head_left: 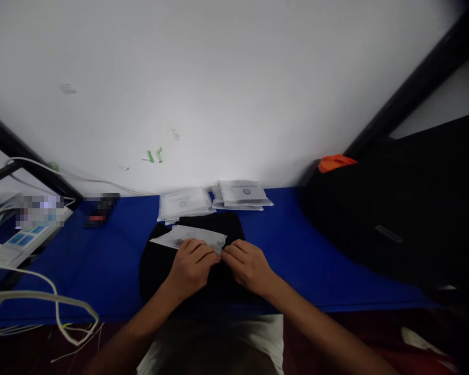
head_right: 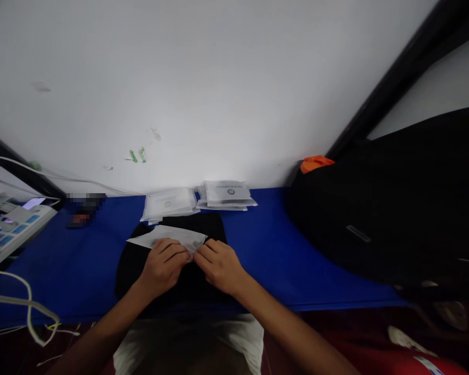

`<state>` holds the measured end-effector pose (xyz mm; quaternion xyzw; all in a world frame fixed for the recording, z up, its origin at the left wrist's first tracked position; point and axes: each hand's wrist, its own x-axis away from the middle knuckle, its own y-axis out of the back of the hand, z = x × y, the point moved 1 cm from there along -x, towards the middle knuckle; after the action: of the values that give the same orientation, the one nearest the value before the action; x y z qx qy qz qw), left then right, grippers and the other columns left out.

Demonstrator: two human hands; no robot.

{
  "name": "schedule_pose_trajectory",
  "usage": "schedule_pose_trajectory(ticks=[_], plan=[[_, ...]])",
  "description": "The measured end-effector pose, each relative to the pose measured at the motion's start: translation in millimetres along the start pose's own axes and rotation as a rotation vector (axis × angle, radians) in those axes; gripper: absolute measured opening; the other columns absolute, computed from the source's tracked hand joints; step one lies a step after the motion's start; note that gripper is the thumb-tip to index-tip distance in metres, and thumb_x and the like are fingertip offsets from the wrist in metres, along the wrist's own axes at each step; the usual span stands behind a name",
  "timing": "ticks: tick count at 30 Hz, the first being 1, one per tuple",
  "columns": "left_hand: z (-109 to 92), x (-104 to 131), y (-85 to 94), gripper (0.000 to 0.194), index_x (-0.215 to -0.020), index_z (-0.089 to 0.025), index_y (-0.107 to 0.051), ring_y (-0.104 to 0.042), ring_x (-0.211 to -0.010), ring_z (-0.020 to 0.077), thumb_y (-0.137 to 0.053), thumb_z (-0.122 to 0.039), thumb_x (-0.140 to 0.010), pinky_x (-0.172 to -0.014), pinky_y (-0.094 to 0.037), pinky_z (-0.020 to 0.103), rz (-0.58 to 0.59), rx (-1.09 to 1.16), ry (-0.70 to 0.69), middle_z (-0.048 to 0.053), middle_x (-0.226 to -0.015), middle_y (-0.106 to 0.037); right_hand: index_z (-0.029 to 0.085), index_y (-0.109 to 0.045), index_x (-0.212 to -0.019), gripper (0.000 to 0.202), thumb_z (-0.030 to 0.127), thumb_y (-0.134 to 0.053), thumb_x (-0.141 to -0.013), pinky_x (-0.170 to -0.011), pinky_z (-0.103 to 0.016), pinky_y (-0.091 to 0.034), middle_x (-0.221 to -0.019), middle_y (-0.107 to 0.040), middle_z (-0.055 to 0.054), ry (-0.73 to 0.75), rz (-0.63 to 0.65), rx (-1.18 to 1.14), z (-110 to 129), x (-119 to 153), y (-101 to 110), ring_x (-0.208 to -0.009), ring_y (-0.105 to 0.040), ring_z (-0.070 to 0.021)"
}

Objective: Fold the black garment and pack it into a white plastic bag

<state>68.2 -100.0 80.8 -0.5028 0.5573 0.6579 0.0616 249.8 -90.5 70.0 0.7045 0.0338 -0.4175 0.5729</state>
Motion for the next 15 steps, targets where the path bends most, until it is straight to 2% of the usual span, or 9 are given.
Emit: schedule_pose_trajectory(ticks=[4, 9, 12, 15], plan=[[21, 11, 14.0, 0.015, -0.087, -0.019, -0.064, -0.057, -0.083, 0.0195, -0.053, -0.01, -0.09, -0.076, -0.045, 0.035, -0.02, -0.077, 0.033, 0.004, -0.082, -0.069, 0.016, -0.062, -0.091, 0.026, 0.004, -0.038, -0.091, -0.065, -0.03, -0.044, -0.08, -0.065, -0.006, -0.027, -0.065, 0.021, -14, 4, 4, -0.076, -0.053, -0.0188], [53, 39, 45.0, 0.012, -0.087, -0.019, -0.063, -0.057, -0.085, 0.0215, -0.056, -0.009, -0.089, -0.077, -0.045, 0.037, -0.007, -0.211, 0.136, 0.005, -0.083, -0.069, 0.018, -0.059, -0.097, 0.026, 0.001, -0.041, -0.087, -0.065, -0.029, -0.047, -0.083, -0.064, -0.006, -0.154, -0.182, 0.004, -39, 19, 12, -0.078, -0.055, -0.019], [58, 54, 58.8, 0.012, -0.088, -0.019, -0.062, -0.058, -0.086, 0.0211, -0.055, -0.011, -0.09, -0.078, -0.045, 0.036, 0.082, -0.188, 0.164, 0.004, -0.084, -0.067, 0.019, -0.059, -0.096, 0.022, 0.004, -0.043, -0.089, -0.066, -0.031, -0.049, -0.082, -0.063, -0.006, -0.197, -0.147, -0.056, -43, 31, 12, -0.079, -0.056, -0.0194], [52, 62, 59.5, 0.008, -0.086, -0.019, -0.061, -0.058, -0.088, 0.0199, -0.055, -0.017, -0.092, -0.078, -0.046, 0.035, 0.239, -0.077, 0.187, 0.005, -0.088, -0.065, 0.018, -0.059, -0.098, 0.022, 0.005, -0.043, -0.091, -0.067, -0.031, -0.05, -0.084, -0.064, -0.007, -0.199, -0.044, -0.162, -41, 41, 8, -0.08, -0.056, -0.0194]])
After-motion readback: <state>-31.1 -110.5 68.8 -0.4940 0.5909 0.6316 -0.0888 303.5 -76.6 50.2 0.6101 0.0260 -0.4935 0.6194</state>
